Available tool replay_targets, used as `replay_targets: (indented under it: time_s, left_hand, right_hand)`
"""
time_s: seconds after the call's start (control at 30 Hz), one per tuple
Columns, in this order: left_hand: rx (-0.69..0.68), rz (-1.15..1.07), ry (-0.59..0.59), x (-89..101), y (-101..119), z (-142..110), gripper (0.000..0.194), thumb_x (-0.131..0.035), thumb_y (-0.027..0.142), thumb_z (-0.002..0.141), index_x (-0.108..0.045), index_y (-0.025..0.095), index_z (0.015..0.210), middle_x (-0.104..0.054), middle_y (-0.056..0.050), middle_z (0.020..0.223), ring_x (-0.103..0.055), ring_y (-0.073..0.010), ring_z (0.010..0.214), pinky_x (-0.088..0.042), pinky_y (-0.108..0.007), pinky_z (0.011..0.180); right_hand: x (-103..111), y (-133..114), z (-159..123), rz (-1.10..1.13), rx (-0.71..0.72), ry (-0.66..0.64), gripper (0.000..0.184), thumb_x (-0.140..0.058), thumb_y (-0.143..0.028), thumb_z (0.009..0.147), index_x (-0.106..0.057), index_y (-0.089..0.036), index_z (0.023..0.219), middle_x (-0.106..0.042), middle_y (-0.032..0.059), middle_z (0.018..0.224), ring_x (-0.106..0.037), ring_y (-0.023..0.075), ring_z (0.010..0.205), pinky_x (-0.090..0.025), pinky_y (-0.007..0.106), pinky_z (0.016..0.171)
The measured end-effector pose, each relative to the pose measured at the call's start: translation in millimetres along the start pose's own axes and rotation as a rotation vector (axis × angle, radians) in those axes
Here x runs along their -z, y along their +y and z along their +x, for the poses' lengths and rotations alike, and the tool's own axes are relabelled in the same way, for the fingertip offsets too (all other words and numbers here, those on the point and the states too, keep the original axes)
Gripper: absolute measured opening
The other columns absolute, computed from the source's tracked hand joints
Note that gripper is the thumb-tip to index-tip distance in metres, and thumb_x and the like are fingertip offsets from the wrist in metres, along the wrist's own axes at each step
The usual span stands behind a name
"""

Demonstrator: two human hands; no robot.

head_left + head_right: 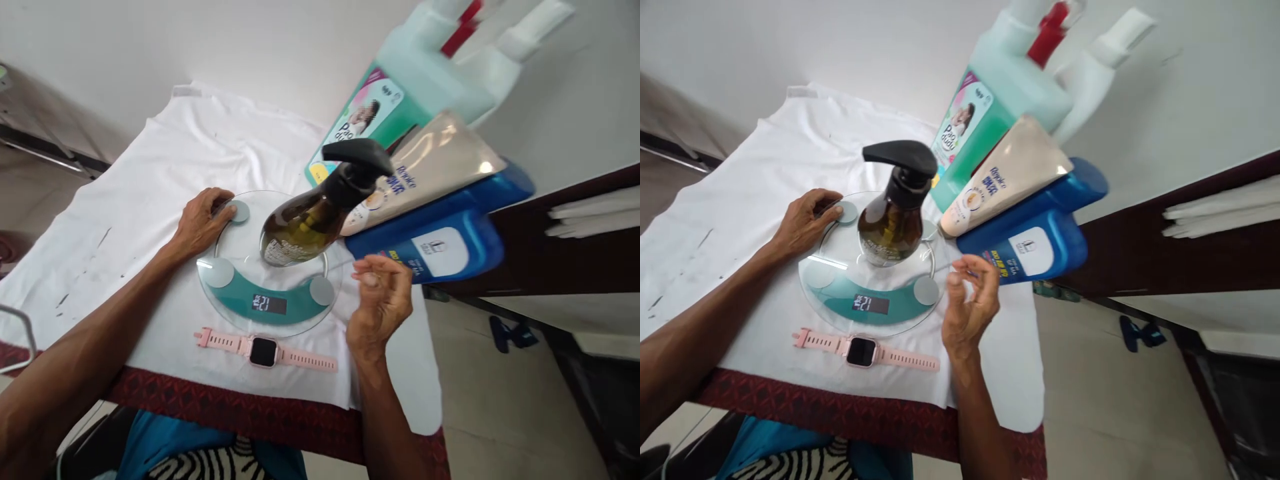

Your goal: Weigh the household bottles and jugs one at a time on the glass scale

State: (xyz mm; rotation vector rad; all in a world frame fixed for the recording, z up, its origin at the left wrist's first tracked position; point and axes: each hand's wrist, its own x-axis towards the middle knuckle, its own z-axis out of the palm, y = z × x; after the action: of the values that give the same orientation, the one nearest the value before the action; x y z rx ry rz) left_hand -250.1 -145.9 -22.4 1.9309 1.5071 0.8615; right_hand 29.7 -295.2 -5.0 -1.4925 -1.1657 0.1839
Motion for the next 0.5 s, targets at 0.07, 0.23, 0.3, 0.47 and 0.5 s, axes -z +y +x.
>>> replay_targets:
  time_s: [0.07,0.23,0.3,0.47,0.5]
  left_hand:
    - [0.025,-0.018,0.002,1.0,1.5,0.2,0.036,-0.059,0.049,0.093,-0.071,0.023,0.115,-0.075,-0.009,0.119,-0.069,-0.0279,0.108,-0.055,-0.048,0.105]
    - [0.096,-0.024,-0.006,5.0,6.5,1.1,0.038,-0.061,0.052,0.089,-0.072,0.026,0.115,-0.076,-0.008,0.118,-0.070,-0.0302,0.108,-0.056,-0.050,0.106]
    - [0.100,-0.017,-0.006,6.2,7.9,1.4,0.040,-0.060,0.054,0.088,-0.073,0.026,0.114,-0.076,-0.008,0.116,-0.070,-0.0303,0.106,-0.056,-0.050,0.105]
    - [0.099,-0.025,-0.004,6.2,8.1,1.5,0.042,-0.060,0.054,0.088,-0.073,0.025,0.115,-0.076,-0.009,0.116,-0.069,-0.0309,0.104,-0.055,-0.054,0.107]
    - [0.104,-0.030,-0.004,5.9,7.8,1.3,0.042,-0.060,0.055,0.087,-0.073,0.026,0.115,-0.076,-0.008,0.116,-0.070,-0.0308,0.104,-0.055,-0.054,0.106]
  right_hand:
    - [-6.2,-26.1,5.2,0.080,0.101,-0.154,0.064,-0.073,-0.065,0.087,-0.057,-0.026,0.135,-0.068,0.0097,0.134,-0.067,0.0302,0.127,-0.056,0.051,0.103]
    - [-39.4,-81.6,16.2,0.101,0.119,-0.331,0.080,-0.080,-0.061,0.086,-0.040,-0.033,0.149,-0.057,0.0078,0.152,-0.057,0.0311,0.140,-0.052,0.056,0.115]
    - [-52.6,-88.6,18.9,0.069,0.083,-0.331,0.068,-0.076,-0.059,0.091,-0.042,-0.035,0.144,-0.064,0.0047,0.143,-0.063,0.0290,0.129,-0.056,0.054,0.109]
    - [-67.4,-80.7,19.6,0.137,0.017,-0.271,0.056,-0.082,-0.057,0.087,-0.051,-0.035,0.129,-0.071,-0.0004,0.125,-0.070,0.0251,0.111,-0.062,0.050,0.102]
    - [-66.8,-78.3,18.7,0.183,-0.010,-0.279,0.057,-0.083,-0.056,0.086,-0.052,-0.034,0.128,-0.072,-0.0001,0.123,-0.071,0.0247,0.109,-0.063,0.049,0.100]
